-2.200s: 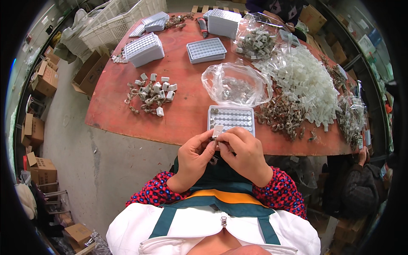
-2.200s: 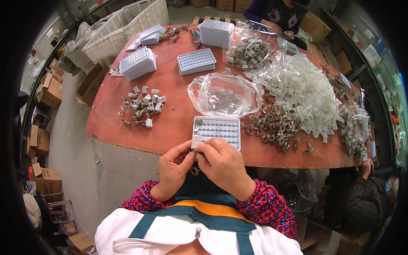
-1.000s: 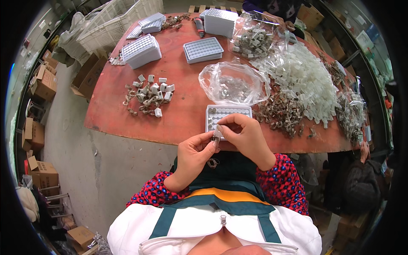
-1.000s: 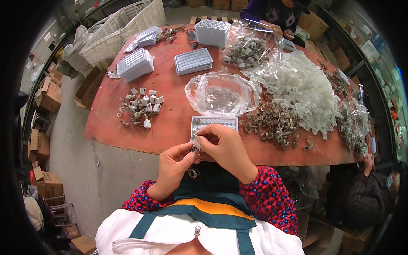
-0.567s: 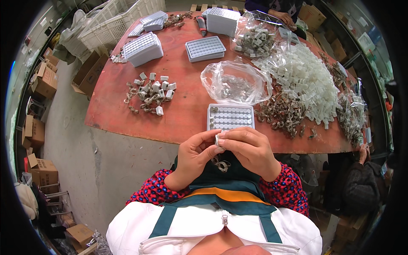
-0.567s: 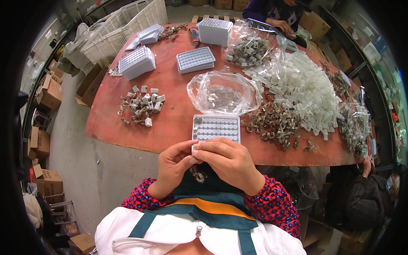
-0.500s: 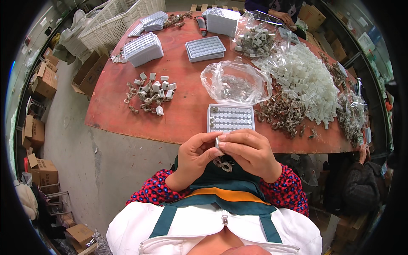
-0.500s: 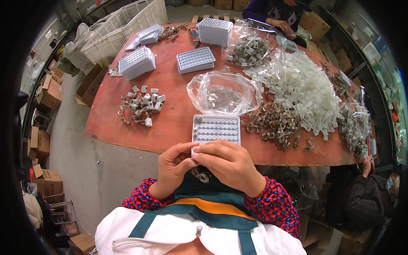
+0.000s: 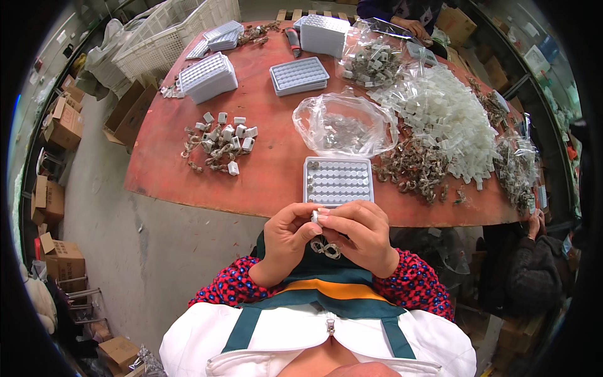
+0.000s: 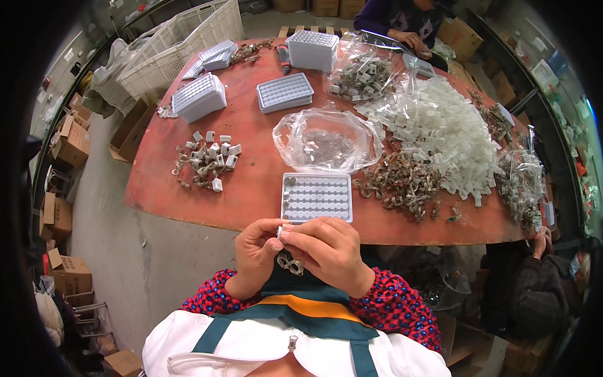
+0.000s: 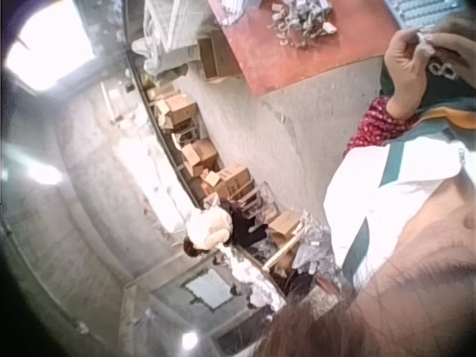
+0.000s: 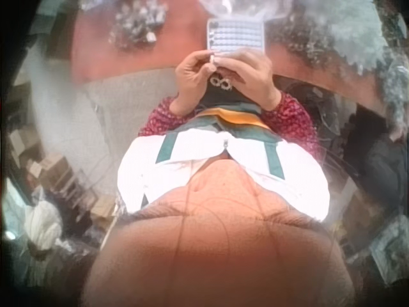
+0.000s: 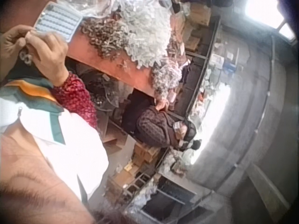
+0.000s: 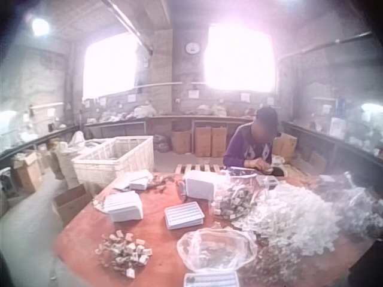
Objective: The person repeatedly picks small white plastic housings and metallic components from a table, inserts the metal parts into the housings, and places the assembled units into a compartmentalized tray. The person handles items one at a time and continues the cycle throughout the clip.
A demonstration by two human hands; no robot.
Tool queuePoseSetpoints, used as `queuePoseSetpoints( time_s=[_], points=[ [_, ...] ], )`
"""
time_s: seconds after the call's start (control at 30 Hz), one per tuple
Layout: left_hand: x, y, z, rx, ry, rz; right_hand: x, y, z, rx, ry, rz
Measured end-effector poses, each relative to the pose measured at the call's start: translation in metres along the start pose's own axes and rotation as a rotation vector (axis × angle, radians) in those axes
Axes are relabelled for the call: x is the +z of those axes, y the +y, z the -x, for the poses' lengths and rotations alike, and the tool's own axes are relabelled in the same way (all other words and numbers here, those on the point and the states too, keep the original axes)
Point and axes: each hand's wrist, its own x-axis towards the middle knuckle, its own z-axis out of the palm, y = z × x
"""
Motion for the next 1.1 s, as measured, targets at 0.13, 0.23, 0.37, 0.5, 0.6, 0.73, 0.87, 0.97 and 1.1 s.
queuePoseSetpoints(
  time_s=[0.13,0.23,0.37,0.5,0.6,0.73,0.87,0.97,1.1],
  points=[
    [-0.003,0.0,-0.002,-0.02,0.01,-0.022,0.0,0.004,-0.002,0.126,-0.053,-0.169],
    [-0.003,0.002,-0.002,-0.007,0.001,0.006,-0.003,0.006,-0.004,0.103,-0.103,-0.163],
    [-0.002,0.004,-0.001,0.003,0.015,-0.072,-0.004,0.005,-0.005,0.106,-0.091,-0.193],
    [-0.002,0.005,0.001,-0.006,0.021,-0.118,-0.006,0.005,-0.006,0.063,-0.09,-0.154],
    [-0.003,0.004,0.001,0.0,0.025,-0.122,-0.007,0.001,-0.005,0.009,-0.104,-0.049],
    [-0.003,0.002,0.001,0.029,0.028,-0.114,-0.004,-0.003,-0.003,0.015,-0.093,-0.006],
    [-0.004,-0.001,-0.004,-0.14,0.069,0.037,-0.016,0.036,-0.016,0.203,-0.234,-0.319],
    [-0.007,0.0,-0.009,-0.248,0.108,0.199,-0.02,0.097,-0.042,0.412,-0.104,0.051],
    [-0.005,0.003,-0.01,-0.284,0.111,0.172,-0.002,0.157,-0.066,0.497,-0.227,0.305]
  ],
)
